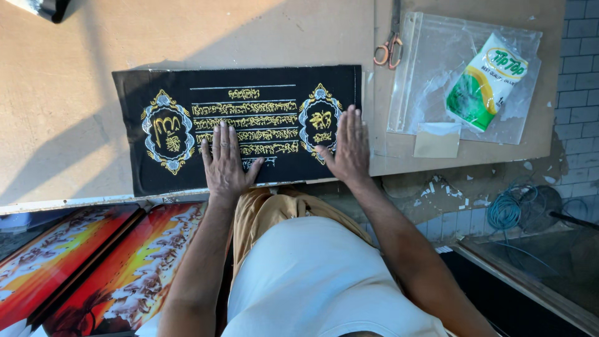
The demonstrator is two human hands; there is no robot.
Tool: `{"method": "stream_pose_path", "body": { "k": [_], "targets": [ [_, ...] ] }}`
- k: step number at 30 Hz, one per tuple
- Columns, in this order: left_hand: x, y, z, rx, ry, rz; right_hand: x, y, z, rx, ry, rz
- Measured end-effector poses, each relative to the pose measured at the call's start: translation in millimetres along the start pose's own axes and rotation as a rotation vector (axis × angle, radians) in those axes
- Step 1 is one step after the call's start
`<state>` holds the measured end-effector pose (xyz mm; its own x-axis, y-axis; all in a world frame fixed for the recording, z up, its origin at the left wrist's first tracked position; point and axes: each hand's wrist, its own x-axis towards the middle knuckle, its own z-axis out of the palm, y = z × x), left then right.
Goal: The person spreads white adhesive from a packet onto a flat board using a small squeegee pad, then lays a black embroidered fabric banner with gold calligraphy onto the glued board and presses it flat with both hands. They repeat the process with additional banners, smoothing each one in place.
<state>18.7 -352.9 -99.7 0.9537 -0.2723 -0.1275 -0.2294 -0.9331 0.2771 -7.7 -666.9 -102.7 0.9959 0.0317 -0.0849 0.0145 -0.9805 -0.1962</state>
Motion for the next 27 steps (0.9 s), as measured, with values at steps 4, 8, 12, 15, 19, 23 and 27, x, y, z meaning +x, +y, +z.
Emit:
{"method": "stream_pose_path", "body": {
  "k": [4,8,12,15,19,23,27],
  "targets": [
    [-0.4,2.9,0.0,0.010,0.068,0.042,-13.6,25.9,-1.3,0.025,0.078,0.034],
    [-8.4,6.8,4.2,0.051,0.074,0.085,-16.1,22.2,2.9,-0.095,0.121,0.019],
    [-40.4,8.3,3.8,0.005,0.074,0.213,-32.1,22.1,-2.6,-0.005,0.067,-0.169],
    [-73.3,10.4,5.7,0.077,0.006,0.184,-61.0,18.8,-7.4,0.129,0.018,-0.297],
    [-95.9,13.6,14.7,0.168,-0.087,0.113,-89.5,17.9,-9.3,0.122,0.011,-0.380],
    [-117.1,24.0,20.1,0.058,-0.049,-0.144,-94.3,21.3,-13.2,0.052,0.095,-0.443],
    [-133.5,31.3,12.3,-0.473,0.182,-0.784,-98.5,18.5,-30.7,0.070,0.164,-0.502]
  ]
}}
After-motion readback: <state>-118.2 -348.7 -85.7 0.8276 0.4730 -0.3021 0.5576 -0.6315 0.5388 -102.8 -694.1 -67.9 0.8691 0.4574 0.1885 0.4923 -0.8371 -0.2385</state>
